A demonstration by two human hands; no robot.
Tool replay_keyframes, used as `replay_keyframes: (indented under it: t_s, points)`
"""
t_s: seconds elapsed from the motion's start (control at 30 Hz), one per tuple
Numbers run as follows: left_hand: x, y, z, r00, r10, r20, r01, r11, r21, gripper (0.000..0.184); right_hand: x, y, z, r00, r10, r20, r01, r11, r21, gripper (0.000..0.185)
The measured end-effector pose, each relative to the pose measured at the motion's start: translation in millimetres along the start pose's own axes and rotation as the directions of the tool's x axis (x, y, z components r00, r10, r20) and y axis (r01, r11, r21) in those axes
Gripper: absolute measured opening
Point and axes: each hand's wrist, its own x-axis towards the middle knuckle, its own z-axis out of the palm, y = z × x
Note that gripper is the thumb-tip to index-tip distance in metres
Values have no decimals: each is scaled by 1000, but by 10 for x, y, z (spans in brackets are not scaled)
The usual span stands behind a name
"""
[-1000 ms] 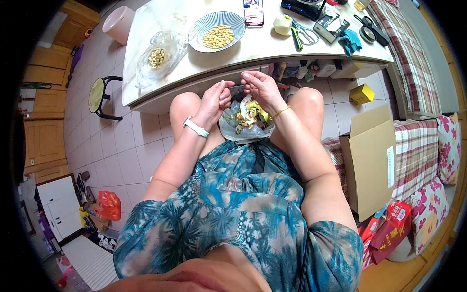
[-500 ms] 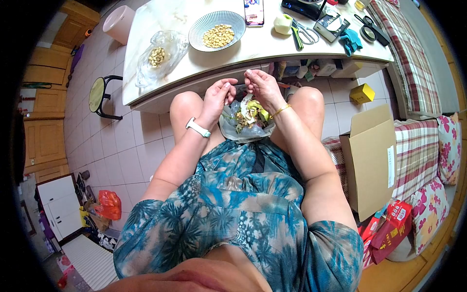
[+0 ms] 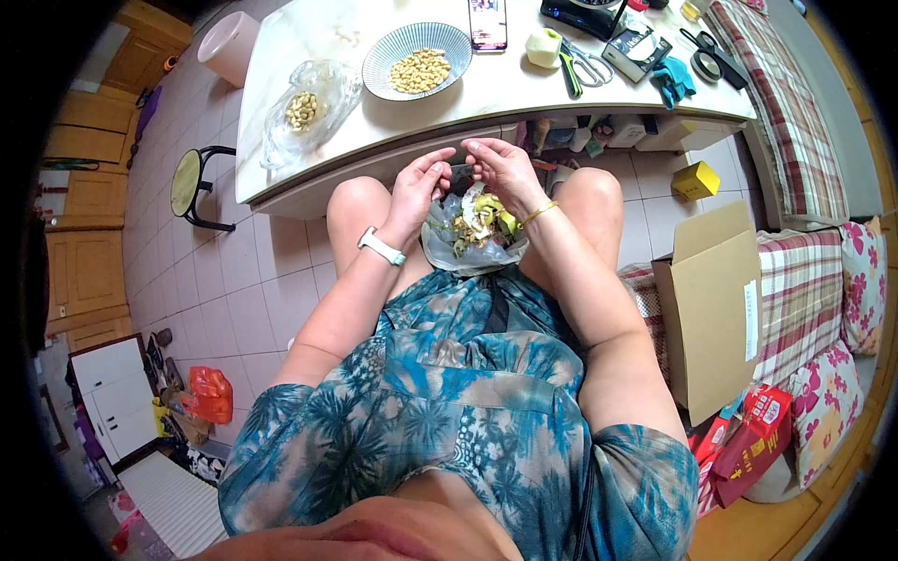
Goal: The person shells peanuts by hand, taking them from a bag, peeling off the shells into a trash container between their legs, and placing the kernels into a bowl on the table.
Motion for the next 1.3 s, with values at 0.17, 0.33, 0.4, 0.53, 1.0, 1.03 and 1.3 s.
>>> replay_keyframes:
  t_s: [0.17, 0.33, 0.4, 0.53, 1.0, 1.03, 1.3]
  points:
    - [-17, 0, -38, 998, 0, 64, -3, 999, 38, 27, 14, 10, -88, 995, 40, 87, -39, 999, -9, 19]
    - [39, -107, -144, 990, -28, 135, 34, 998, -46, 28, 21, 39, -40, 998, 28, 63, -24, 998, -56, 19]
    - [44, -140, -122, 997, -53, 60, 59, 994, -96, 28, -34, 2, 81, 1000, 22, 15, -21, 997, -74, 19]
    - [39, -42, -67, 981, -195, -25, 191, 976, -102, 28, -19, 21, 60, 998, 55, -18, -57, 990, -130, 20]
    - [60, -222, -96, 960, -274, 53, 247, 921, 302, 28, 50, 77, -90, 998, 40, -38, -48, 973, -225, 24]
    - [50, -198, -96, 971, -231, 59, 211, 948, 237, 28, 46, 60, -81, 998, 51, -35, -57, 981, -188, 25]
    - [9, -28, -30, 998, -60, 25, 59, 997, 47, 28, -46, -36, 91, 1000, -29, -4, 28, 988, -149, 21]
